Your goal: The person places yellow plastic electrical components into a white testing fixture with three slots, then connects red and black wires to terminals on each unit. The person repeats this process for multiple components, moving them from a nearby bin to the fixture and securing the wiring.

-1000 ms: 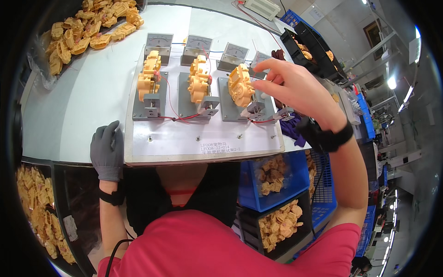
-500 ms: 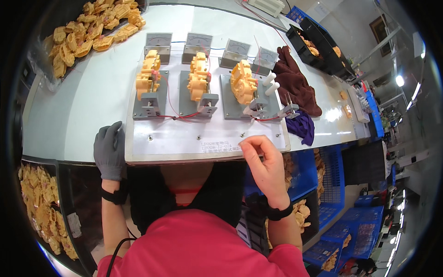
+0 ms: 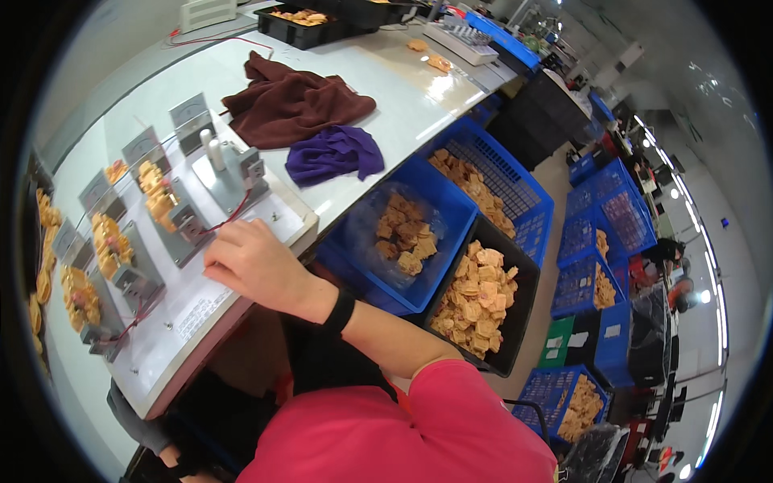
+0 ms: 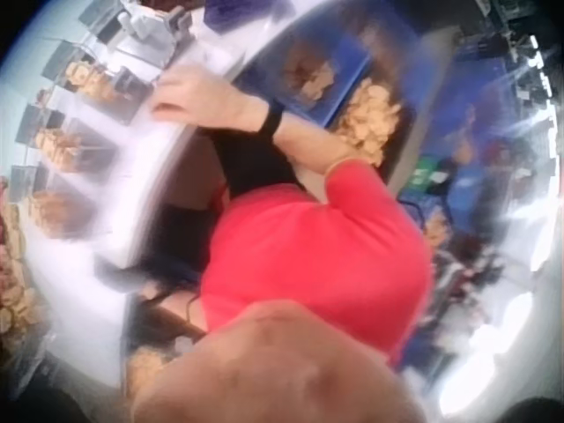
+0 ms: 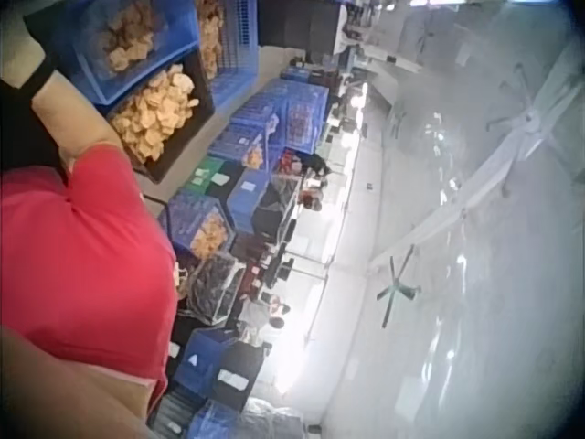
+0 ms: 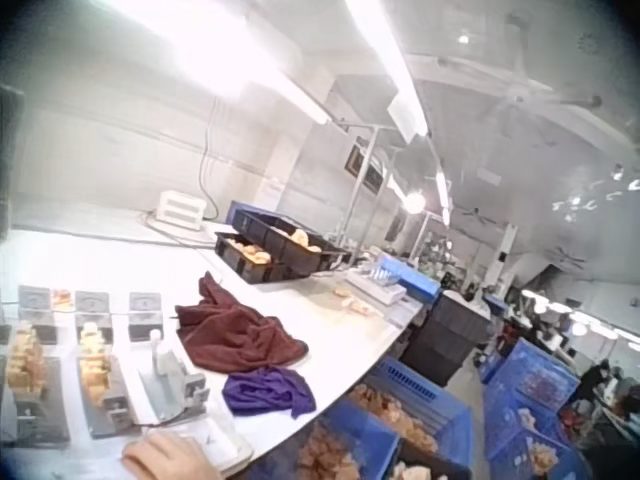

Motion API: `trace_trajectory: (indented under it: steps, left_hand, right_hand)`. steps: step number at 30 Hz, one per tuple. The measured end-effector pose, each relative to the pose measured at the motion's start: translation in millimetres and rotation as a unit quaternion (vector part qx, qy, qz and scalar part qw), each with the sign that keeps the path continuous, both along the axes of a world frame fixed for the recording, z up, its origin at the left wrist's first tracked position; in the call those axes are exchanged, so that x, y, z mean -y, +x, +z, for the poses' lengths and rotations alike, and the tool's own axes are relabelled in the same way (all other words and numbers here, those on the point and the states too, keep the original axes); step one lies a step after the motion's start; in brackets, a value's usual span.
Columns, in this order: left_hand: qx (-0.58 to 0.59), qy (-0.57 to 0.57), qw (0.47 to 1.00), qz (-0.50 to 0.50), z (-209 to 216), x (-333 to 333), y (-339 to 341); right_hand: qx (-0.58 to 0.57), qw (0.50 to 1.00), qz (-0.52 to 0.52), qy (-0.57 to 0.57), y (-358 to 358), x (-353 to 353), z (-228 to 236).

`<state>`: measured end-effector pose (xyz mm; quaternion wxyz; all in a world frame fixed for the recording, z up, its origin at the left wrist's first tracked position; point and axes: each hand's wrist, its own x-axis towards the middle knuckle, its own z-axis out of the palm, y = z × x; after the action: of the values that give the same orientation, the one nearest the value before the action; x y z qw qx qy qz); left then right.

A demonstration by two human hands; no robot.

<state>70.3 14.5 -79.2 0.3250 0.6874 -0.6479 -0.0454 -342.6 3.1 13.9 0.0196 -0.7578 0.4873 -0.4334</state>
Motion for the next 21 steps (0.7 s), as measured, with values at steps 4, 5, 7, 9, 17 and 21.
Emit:
trace_trajectory:
  steps: [4,5,7,9,17,21]
  left_hand:
    - [-0.028,-0.017,0.999,-0.028,-13,7,4]
    - [-0.016,-0.017,0.999,-0.039,-20,10,5]
    - [0.015,-0.024,0.999,-0.031,-15,3,9]
    - [0.009,-0.025,0.999,-0.026,-14,1,15]
    - [-0.010,-0.036,0.999,-0.034,-15,3,9]
    - [0.031,-0.060,0.996,-0.056,-10,1,9]
  right_hand:
    - [0.012,0.999,-0.017,-0.031,0,-2,-5]
    - [0.011,0.999,-0.026,-0.033,-1,-5,-5]
    - [0.014,0.999,-0.015,-0.030,4,-1,-3]
    - [0.016,0.999,-0.009,-0.032,5,1,-3]
    - [0.004,0.999,-0.024,-0.024,4,-2,-1]
    - [0.006,0.999,-0.021,-0.031,4,0,-3]
